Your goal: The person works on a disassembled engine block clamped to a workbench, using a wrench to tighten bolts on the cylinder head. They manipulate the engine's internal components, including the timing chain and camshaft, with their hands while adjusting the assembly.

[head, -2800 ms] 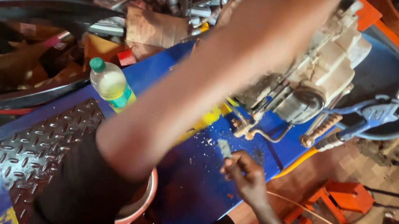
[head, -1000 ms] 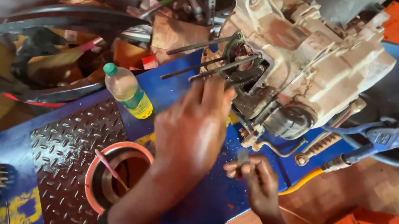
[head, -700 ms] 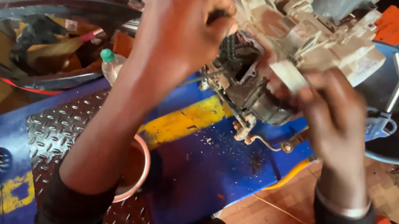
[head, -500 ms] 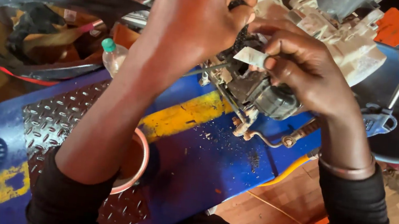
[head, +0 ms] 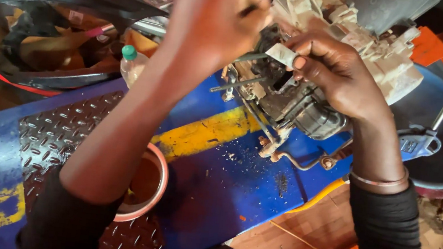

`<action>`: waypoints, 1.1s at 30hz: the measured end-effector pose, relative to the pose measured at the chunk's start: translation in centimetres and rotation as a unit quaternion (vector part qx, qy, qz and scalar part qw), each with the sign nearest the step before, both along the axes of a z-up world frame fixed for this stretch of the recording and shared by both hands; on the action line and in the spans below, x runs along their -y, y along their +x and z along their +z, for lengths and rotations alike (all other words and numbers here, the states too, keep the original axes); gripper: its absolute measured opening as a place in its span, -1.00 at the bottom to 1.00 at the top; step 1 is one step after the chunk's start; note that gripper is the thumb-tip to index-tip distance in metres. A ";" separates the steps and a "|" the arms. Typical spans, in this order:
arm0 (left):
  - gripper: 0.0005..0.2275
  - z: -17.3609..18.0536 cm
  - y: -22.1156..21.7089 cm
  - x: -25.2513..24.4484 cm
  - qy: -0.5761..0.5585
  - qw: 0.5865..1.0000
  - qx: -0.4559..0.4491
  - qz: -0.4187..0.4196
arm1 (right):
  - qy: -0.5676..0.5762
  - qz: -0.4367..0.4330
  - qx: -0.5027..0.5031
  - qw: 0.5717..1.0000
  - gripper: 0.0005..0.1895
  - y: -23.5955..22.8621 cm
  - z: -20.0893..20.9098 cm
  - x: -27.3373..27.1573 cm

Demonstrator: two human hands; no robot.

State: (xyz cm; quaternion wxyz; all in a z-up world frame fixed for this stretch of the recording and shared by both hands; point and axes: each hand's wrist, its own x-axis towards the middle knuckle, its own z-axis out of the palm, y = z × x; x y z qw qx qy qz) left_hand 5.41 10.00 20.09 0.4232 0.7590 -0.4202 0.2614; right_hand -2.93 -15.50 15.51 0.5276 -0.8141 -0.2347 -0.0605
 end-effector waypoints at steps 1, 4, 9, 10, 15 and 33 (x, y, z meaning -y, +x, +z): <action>-0.95 0.1 0.8 0.8 0.001 1.000 0.000 0.002 | 0.052 0.008 -0.006 0.999 -0.89 0.1 -0.7 0.7; -0.94 0.1 1.7 2.6 0.003 1.000 0.000 0.009 | 0.112 0.003 -0.003 0.994 -0.96 -0.6 -0.8 1.1; -0.93 0.1 3.4 5.3 0.016 1.000 -0.001 0.009 | 0.127 -0.106 0.068 0.984 -0.88 -6.3 -0.7 0.9; -0.93 -0.1 3.7 5.8 0.019 1.000 -0.002 0.008 | 0.169 -0.171 0.110 0.964 -0.91 -8.2 -2.0 1.7; -0.91 -2.0 4.8 9.6 0.046 0.999 -0.016 -0.006 | 0.274 -0.248 0.146 0.918 -0.88 -17.1 -8.6 4.9; -0.84 -6.5 4.2 15.2 0.128 0.990 -0.043 -0.041 | 0.389 -0.224 -0.223 0.865 -0.87 -14.6 -24.1 -11.3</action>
